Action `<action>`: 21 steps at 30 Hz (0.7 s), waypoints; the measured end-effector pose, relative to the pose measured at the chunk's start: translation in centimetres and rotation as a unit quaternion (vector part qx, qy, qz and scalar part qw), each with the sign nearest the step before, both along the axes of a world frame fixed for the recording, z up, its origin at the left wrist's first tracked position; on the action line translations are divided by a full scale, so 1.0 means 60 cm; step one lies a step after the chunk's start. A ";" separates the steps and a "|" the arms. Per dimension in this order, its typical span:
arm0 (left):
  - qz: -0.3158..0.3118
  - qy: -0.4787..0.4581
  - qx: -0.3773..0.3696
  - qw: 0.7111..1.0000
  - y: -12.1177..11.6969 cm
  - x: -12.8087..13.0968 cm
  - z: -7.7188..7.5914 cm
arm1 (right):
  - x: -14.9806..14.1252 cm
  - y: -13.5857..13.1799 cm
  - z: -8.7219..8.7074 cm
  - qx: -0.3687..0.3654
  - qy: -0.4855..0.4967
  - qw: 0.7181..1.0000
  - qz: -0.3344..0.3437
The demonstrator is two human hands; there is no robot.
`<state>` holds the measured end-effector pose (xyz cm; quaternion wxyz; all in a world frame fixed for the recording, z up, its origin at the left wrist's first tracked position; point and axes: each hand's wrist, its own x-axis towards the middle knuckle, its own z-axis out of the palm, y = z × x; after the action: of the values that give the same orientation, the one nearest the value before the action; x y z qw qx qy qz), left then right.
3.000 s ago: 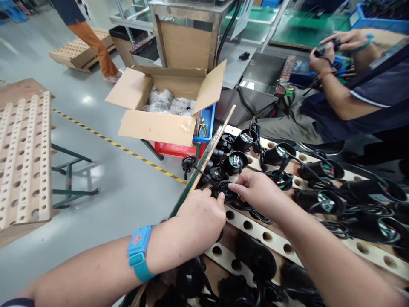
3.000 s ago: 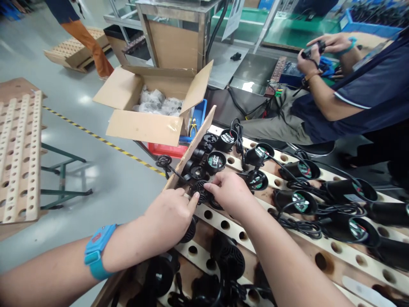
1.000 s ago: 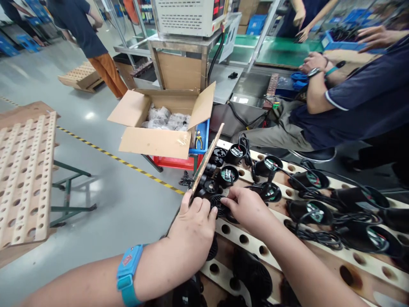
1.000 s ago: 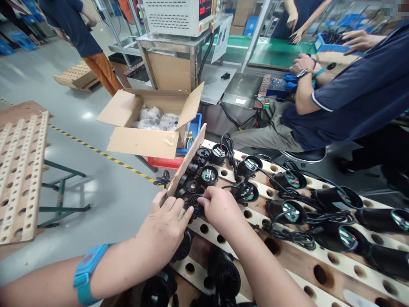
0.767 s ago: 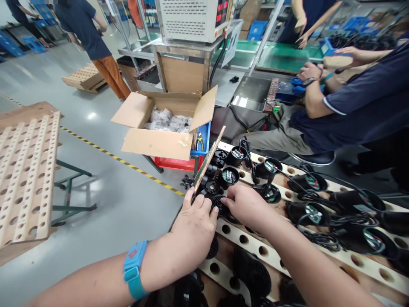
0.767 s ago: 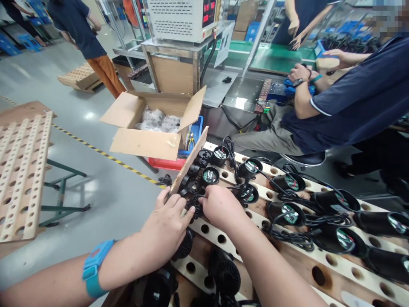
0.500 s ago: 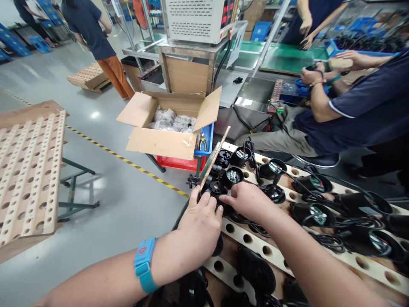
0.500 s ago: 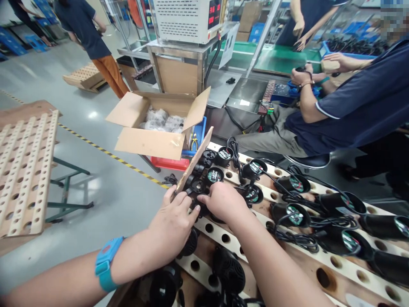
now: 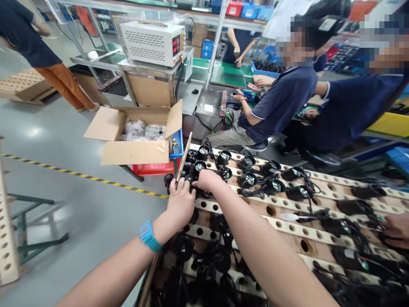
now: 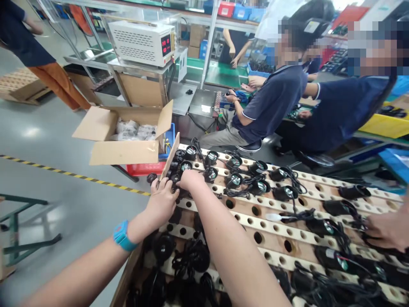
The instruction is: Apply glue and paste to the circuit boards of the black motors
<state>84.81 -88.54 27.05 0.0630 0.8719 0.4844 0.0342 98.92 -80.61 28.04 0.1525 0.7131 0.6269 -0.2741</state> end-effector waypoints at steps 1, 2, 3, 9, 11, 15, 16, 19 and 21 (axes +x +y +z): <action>-0.003 0.008 -0.010 1.000 0.003 -0.001 0.005 | 0.000 -0.001 0.001 0.000 0.002 1.000 -0.004; -0.011 0.016 -0.023 1.000 0.007 -0.003 0.009 | 0.000 -0.002 0.001 0.000 0.004 1.000 -0.006; -0.021 0.024 -0.035 0.999 0.013 -0.006 0.012 | 0.000 -0.002 0.000 0.002 0.007 1.000 -0.007; -0.086 0.025 -0.044 0.995 0.039 -0.036 0.002 | 0.003 -0.002 -0.011 0.016 0.026 0.999 -0.011; -0.101 0.009 -0.022 0.995 0.037 -0.042 -0.008 | 0.003 -0.004 -0.011 0.017 0.031 0.999 -0.017; -0.113 -0.028 0.024 0.993 0.025 -0.050 -0.018 | 0.000 -0.010 -0.004 0.017 0.036 0.999 -0.033; -0.112 -0.034 0.030 0.993 0.023 -0.051 -0.019 | -0.001 -0.011 -0.003 0.015 0.038 0.998 -0.036; -0.111 -0.038 0.040 0.992 0.020 -0.053 -0.022 | -0.003 -0.015 0.001 0.010 0.048 0.998 -0.048; -0.113 -0.033 0.046 0.992 0.020 -0.055 -0.023 | -0.004 -0.018 0.005 0.008 0.054 0.997 -0.058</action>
<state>81.52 -87.32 25.66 0.0419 0.9213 0.3786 0.0781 98.66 -81.71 28.34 0.0967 0.7339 0.5936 -0.3158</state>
